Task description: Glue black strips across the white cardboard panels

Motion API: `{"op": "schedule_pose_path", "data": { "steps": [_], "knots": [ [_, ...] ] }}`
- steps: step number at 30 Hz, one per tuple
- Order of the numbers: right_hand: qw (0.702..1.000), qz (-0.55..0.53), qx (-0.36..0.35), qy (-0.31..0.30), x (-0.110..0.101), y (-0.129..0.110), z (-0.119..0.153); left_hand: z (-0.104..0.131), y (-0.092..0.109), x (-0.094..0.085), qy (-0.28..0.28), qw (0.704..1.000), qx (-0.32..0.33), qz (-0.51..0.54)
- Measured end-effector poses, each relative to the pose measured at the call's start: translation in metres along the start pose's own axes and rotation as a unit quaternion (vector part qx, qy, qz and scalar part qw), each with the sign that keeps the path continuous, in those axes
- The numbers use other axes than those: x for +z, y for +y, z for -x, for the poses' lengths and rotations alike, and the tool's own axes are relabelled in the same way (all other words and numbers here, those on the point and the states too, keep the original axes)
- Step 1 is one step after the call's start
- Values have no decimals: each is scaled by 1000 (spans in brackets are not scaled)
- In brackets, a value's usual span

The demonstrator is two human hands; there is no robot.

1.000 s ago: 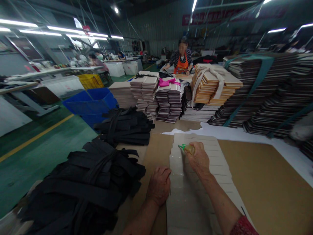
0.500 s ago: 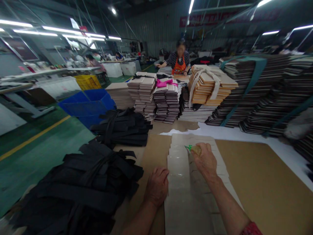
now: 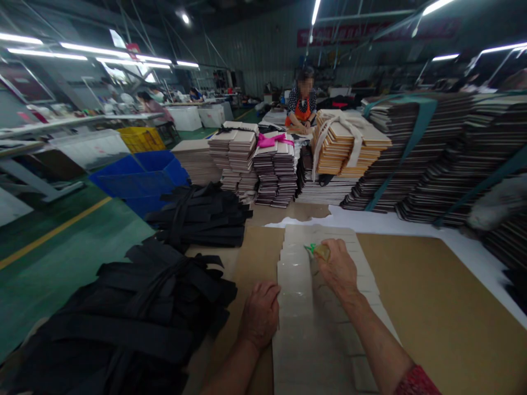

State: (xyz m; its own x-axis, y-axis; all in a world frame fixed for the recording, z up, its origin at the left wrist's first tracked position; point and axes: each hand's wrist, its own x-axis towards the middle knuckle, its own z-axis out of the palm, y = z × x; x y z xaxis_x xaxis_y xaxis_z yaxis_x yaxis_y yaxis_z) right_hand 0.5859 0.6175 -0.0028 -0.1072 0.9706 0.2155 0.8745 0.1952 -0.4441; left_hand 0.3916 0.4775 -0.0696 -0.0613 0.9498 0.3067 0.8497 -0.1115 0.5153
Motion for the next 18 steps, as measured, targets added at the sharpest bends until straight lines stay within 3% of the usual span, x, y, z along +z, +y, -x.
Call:
{"op": "schedule_pose_path", "data": {
  "steps": [9, 18],
  "knots": [
    [998, 12, 50, 36, -16, 40, -8, -2, 0, 0, 21, 1000, 9, 6],
    [998, 13, 47, 29, -17, 45, -10, 0, -5, 3, 28, 999, 18, 6]
  ]
}}
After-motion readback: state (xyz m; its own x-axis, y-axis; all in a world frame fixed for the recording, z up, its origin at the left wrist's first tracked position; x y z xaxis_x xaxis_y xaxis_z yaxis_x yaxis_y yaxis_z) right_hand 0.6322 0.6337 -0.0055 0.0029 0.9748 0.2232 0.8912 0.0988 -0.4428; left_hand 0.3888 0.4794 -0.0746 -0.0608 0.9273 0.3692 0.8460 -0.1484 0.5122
